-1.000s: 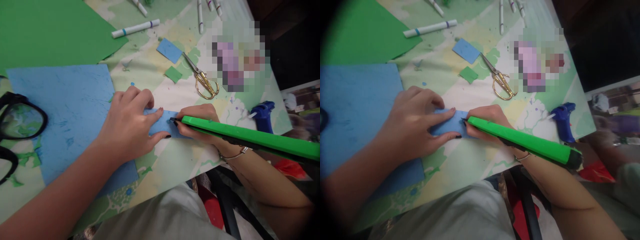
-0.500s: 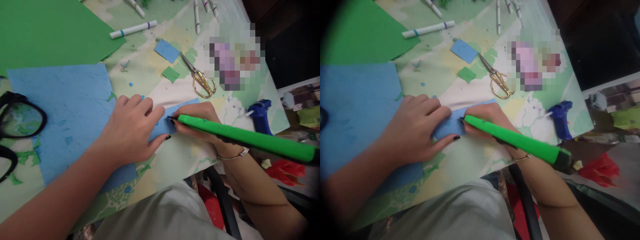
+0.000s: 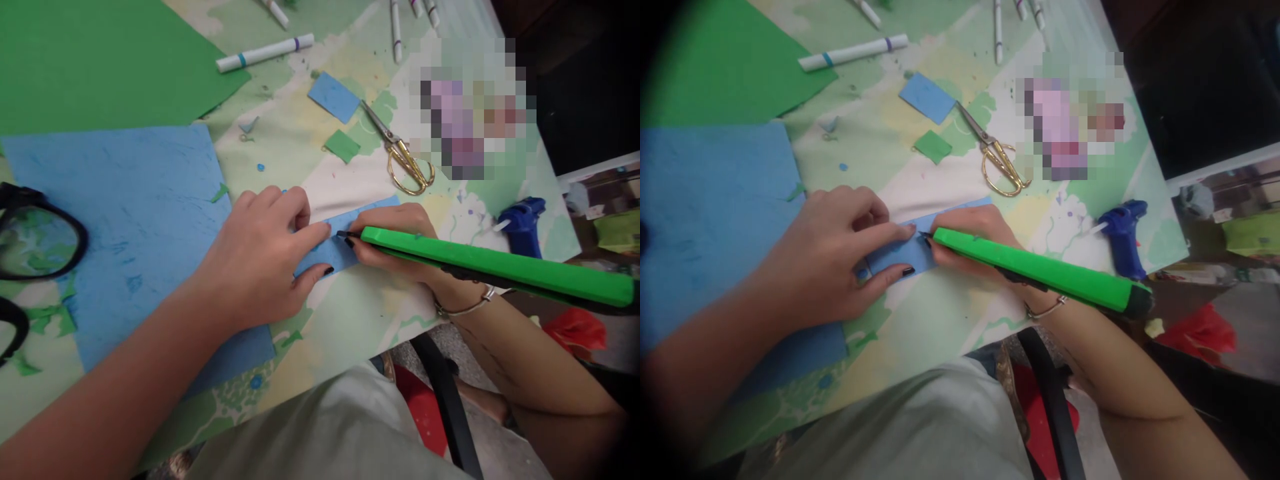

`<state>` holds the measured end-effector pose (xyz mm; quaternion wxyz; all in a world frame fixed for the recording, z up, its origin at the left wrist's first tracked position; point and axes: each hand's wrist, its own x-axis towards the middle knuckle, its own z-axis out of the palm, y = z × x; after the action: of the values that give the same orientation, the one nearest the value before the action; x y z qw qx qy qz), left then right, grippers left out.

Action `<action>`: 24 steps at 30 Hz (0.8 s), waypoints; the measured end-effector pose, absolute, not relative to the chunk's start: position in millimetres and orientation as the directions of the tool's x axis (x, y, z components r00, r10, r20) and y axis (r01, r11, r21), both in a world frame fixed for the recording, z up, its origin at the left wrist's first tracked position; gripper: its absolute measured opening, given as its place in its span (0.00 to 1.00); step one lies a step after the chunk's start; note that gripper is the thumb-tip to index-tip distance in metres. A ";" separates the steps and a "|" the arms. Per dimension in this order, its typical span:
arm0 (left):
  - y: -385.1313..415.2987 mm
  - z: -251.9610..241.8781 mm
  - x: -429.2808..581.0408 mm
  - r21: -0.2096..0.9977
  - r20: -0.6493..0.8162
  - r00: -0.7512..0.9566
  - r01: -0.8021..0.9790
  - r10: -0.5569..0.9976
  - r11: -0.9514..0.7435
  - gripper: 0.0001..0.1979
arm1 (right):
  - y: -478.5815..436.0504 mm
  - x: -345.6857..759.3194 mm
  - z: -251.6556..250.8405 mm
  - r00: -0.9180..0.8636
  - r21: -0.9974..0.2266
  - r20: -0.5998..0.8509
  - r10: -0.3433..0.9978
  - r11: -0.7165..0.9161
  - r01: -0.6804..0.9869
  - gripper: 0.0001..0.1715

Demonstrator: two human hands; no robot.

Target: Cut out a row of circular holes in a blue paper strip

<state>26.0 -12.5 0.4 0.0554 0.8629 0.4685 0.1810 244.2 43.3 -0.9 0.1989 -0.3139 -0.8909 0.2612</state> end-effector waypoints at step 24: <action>-13.9 3.0 29.1 0.247 0.213 0.473 0.820 0.855 -0.516 0.16 | 40.7 238.8 4.8 -0.703 -0.603 0.193 0.685 0.648 0.466 0.12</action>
<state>29.1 -13.9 3.0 0.0553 0.8565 0.4890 0.1556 238.8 40.7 4.8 0.2069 -0.3254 -0.8838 0.2651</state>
